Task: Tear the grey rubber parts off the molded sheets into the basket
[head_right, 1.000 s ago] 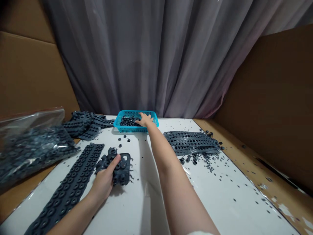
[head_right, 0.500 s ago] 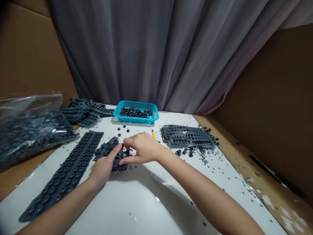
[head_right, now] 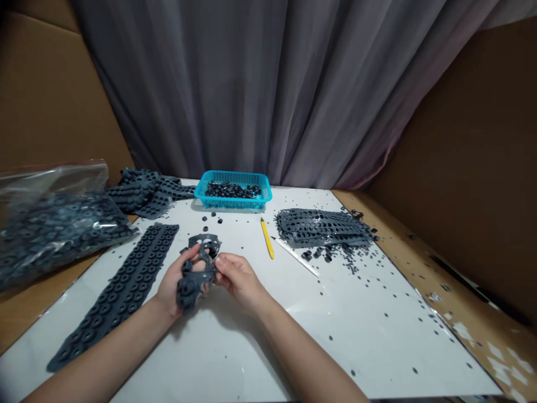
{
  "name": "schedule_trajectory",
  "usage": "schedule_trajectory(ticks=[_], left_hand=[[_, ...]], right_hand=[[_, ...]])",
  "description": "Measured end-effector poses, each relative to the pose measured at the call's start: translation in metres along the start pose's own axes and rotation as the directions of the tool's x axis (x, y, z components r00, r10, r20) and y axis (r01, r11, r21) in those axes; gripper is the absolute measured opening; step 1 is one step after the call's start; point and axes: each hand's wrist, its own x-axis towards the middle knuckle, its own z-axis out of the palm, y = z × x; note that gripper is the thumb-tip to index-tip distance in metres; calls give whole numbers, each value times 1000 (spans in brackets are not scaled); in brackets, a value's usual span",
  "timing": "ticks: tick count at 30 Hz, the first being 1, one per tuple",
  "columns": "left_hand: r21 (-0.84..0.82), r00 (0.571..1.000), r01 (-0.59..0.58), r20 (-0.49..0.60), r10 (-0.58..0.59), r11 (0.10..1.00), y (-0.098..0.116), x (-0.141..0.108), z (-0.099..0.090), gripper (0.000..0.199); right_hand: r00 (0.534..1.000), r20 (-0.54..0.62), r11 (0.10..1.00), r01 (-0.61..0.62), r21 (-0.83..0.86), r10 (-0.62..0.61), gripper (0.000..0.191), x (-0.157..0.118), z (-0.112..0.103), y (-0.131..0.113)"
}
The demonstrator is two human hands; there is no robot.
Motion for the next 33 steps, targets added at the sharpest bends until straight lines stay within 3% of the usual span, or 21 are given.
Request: schedule_trajectory(ticks=[3, 9, 15, 20, 25, 29, 33], left_hand=[[-39, 999, -22, 33, 23, 999, 3, -2, 1, 41], [10, 998, -20, 57, 20, 1000, 0, 1, 0, 37], [10, 996, -89, 4, 89, 996, 0, 2, 2, 33], [-7, 992, -121, 26, 121, 993, 7, 4, -1, 28], [10, 990, -117, -72, 118, 993, 11, 1, -1, 27], [67, 989, -122, -81, 127, 990, 7, 2, 2, 25], [93, 955, -224, -176, 238, 970, 1, 6, 5, 18]], right_hand=[[1000, -11, 987, -9, 159, 11, 41, 0, 4, 10], [1000, -14, 993, -10, 114, 12, 44, -3, -2, 11], [998, 35, 992, -53, 112, 50, 46, -9, 0, 7], [998, 63, 987, -16, 161, 6, 43, -10, -2, 6], [998, 61, 983, -1, 186, -10, 44, -10, -4, 2], [993, 120, 978, -23, 210, -2, 47, -11, -4, 1], [985, 173, 976, -55, 212, 18, 48, -13, -6, 0]])
